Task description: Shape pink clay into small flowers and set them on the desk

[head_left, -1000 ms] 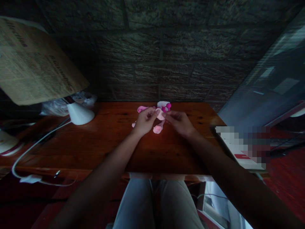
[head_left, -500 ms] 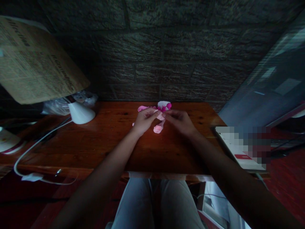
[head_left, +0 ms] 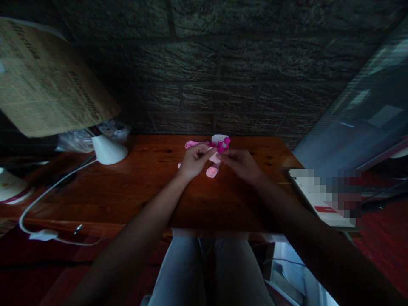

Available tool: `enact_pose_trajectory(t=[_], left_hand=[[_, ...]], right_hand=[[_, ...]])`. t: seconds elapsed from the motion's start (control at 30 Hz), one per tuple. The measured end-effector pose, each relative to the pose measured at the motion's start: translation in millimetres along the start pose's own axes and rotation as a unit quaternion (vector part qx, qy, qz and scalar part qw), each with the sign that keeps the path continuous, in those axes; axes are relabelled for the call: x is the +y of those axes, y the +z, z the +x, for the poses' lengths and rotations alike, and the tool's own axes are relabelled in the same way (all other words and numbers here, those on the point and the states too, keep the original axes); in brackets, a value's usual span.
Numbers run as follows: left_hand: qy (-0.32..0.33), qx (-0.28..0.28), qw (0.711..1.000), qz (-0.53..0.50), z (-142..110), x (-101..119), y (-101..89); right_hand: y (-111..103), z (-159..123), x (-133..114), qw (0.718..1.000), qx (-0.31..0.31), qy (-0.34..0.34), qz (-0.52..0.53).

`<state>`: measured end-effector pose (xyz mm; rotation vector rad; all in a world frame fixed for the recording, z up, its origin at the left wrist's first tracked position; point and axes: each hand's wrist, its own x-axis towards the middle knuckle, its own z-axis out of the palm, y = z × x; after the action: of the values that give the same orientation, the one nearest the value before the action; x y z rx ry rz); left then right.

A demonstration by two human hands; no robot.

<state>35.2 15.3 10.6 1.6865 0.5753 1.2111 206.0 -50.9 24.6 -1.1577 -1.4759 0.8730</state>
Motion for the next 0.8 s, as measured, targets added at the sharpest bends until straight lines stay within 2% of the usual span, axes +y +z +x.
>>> enact_pose_trajectory(t=[0.2,0.33,0.6,0.8], left_hand=[[-0.04,-0.03,0.998,-0.024,-2.7,10.2,3.1],[-0.056,-0.044,0.995,-0.062,-2.3,9.3,1.5],[-0.063,-0.056,0.993,-0.086,-1.9,0.3,0.7],[-0.064,-0.054,0.991,-0.102,-2.4,-0.3,5.7]], right_hand=[[0.5,0.3,1.9,0.998,0.062,-0.002,0.028],[1.9,1.7,2.9,0.994,0.085,-0.001,0.066],[4.1,2.3,6.1,0.996,0.055,0.005,0.073],[5.4,4.2,8.1,0.994,0.087,-0.024,0.068]])
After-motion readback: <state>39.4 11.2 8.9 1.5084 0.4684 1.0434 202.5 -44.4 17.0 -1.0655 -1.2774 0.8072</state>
